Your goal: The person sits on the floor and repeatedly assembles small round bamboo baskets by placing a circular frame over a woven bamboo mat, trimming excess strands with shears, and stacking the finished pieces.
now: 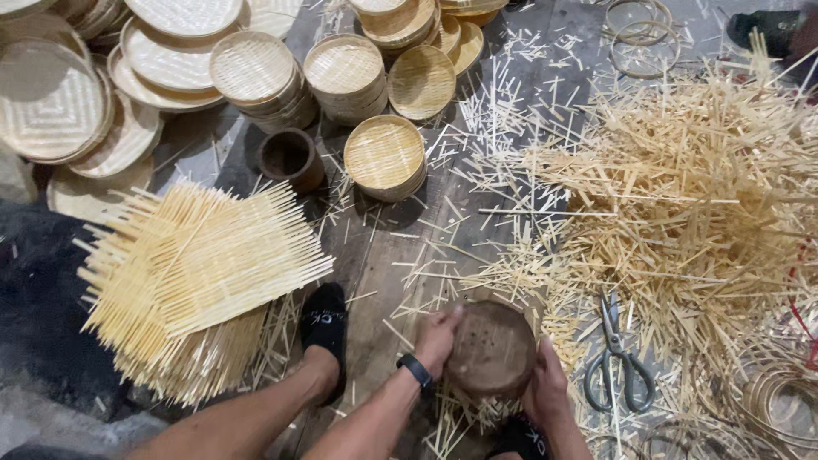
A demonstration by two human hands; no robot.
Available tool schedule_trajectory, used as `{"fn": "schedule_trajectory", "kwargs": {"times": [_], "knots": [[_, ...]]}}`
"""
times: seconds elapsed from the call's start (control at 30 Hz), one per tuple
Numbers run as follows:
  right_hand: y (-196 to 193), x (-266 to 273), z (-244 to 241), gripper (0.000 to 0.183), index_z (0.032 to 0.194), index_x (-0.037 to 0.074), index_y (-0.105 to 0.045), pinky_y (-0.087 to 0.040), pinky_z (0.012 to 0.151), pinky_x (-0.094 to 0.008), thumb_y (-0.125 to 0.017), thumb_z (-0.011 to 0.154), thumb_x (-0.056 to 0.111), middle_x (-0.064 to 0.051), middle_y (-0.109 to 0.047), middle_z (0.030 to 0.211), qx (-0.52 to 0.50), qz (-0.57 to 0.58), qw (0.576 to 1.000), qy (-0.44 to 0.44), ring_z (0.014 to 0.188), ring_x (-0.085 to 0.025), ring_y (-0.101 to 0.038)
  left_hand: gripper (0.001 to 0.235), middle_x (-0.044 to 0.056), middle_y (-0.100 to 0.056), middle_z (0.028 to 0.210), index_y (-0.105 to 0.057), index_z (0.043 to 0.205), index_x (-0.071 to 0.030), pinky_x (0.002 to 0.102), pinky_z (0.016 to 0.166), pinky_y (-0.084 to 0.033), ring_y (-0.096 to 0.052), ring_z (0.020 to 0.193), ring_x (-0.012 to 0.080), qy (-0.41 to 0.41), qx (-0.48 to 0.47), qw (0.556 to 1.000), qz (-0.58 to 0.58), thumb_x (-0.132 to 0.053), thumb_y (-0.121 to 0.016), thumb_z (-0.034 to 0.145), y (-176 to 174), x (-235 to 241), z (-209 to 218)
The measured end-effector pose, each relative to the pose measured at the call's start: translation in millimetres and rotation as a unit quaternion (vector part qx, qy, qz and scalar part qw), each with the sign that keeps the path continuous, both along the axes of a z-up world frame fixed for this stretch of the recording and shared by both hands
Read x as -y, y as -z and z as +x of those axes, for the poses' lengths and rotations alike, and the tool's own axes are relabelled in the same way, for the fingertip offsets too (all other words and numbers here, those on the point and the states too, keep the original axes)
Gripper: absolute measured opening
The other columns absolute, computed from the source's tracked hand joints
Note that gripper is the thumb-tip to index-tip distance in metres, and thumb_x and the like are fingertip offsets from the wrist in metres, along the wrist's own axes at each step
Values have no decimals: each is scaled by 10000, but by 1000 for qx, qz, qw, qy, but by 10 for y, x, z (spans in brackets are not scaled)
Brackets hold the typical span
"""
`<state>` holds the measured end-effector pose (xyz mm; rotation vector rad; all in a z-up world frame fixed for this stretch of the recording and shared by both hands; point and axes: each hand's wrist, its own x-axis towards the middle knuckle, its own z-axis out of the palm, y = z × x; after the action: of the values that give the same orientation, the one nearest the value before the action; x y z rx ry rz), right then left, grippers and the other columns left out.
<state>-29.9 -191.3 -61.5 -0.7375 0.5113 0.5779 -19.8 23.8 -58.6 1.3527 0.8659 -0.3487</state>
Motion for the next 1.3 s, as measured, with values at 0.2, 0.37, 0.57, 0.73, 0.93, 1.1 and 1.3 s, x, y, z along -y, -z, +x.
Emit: {"fn": "schedule_trajectory", "kwargs": {"times": [0.2, 0.37, 0.57, 0.73, 0.93, 1.1, 1.3], "knots": [[-50, -137, 0, 422, 1182, -15, -682, -565, 712, -369, -600, 993, 353, -192, -750, 1032, 23, -365, 914, -174, 842, -260, -703, 642, 252, -567, 1347, -578, 1365, -34, 485, 1039, -423, -513, 1258, 399, 140, 254, 882, 372, -278, -803, 816, -502, -642, 71], [351, 51, -299, 365, 1116, -15, -667, -538, 561, -356, -584, 1022, 329, -141, -675, 858, -9, -312, 946, -93, 659, -201, -613, 1088, 315, -478, 1433, -460, 1464, -35, 777, 1053, -301, -459, 1356, 548, 222, 77, 603, 762, -370, -911, 533, -1367, -2306, 55], [578, 178, -490, 343, 1138, -32, -675, -534, 597, -292, -579, 1021, 277, -92, -684, 892, 7, -245, 969, -39, 711, -156, -624, 384, 168, -692, 1221, -680, 1244, -110, 526, 936, -509, -628, 1130, 382, 243, 51, 675, 695, -131, -725, 863, -1896, -2668, -268], [109, 175, -375, 486, 1228, -88, -635, -542, 723, -339, -544, 1032, 347, -131, -696, 979, 103, -223, 969, -10, 829, -204, -657, 175, 126, -759, 1000, -741, 1044, -31, 416, 838, -585, -711, 948, 279, 74, 355, 580, 730, -89, -658, 901, -2068, -2013, -227], [-648, 202, -17, 776, 1315, -97, -534, -561, 875, -402, -390, 946, 571, -221, -723, 1115, 2, 0, 1000, 13, 1003, -302, -711, 141, 114, -728, 1050, -676, 1140, -96, 364, 776, -574, -690, 912, 234, 447, 383, 669, 454, -77, -579, 1040, -1497, -508, -499], [-504, 131, 184, 540, 1215, -83, -655, -591, 709, -407, -811, 829, 261, -225, -751, 1022, 34, -401, 890, -213, 844, -267, -714, 269, 108, -734, 1250, -685, 1155, -115, 425, 1038, -521, -684, 1194, 291, 481, 499, 569, 442, -75, -650, 891, -896, -82, -787], [-85, 105, 163, 296, 1024, -40, -774, -530, 617, -295, -836, 783, 122, -85, -760, 850, 96, -347, 922, -140, 675, -137, -656, 752, 197, -646, 1271, -628, 1262, -24, 463, 993, -472, -611, 1170, 360, 193, 288, 817, 461, -267, -948, 625, -464, -609, -325]]}}
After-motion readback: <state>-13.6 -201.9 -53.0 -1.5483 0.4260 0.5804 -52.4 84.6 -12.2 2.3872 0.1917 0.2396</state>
